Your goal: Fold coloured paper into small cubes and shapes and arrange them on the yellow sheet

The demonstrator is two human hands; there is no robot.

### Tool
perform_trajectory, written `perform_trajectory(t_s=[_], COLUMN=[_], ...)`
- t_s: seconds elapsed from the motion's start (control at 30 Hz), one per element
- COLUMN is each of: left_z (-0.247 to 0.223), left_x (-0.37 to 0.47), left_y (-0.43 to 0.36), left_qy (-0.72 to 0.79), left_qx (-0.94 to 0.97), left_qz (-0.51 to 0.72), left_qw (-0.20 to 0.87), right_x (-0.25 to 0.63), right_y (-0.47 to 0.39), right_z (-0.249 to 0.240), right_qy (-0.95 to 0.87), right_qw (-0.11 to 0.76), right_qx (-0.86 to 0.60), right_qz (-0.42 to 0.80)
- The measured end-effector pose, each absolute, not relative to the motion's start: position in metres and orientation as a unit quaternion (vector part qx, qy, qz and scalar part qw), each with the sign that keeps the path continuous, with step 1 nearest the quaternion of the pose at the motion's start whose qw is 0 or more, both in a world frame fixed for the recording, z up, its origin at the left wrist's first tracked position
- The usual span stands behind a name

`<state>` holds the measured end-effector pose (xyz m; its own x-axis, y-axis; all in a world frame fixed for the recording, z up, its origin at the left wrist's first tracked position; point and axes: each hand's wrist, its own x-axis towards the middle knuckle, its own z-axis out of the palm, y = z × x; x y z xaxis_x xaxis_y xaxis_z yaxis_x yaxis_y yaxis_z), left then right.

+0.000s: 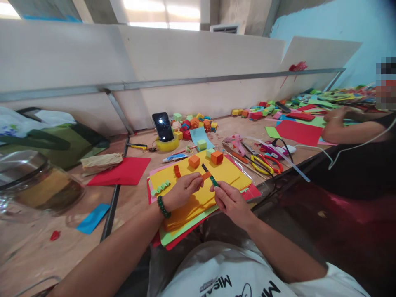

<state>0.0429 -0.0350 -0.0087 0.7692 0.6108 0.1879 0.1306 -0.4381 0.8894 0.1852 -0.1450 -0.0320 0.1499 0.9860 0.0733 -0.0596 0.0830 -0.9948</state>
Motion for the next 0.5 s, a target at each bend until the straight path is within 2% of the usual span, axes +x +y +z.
perform_trajectory(t_s=[0.2,0.33,0.43,0.5], left_z=[-0.009,-0.011,-0.013,-0.015], left_x=[0.044,0.045,0.042,0.04], left_y=[-0.035,-0.031,-0.028,-0.027], left_qy=[0.237,0.25,0.298,0.327], left_qx=[0.8,0.778,0.781,0.797], left_qz=[0.248,0.234,0.318,0.364], left_qw=[0.492,0.527,0.447,0.353], right_x=[0.19,0.204,0.223,0.236], right_y=[-0.142,-0.141,-0.146,-0.15], right_z=[-0.032,-0.034,-0.038,-0.034], right_qy=[-0.48,-0.519,-0.573,-0.589], right_qw=[0.553,0.443,0.357,0.354], right_qx=[-0.514,-0.515,-0.52,-0.537], right_qz=[0.447,0.518,0.524,0.49])
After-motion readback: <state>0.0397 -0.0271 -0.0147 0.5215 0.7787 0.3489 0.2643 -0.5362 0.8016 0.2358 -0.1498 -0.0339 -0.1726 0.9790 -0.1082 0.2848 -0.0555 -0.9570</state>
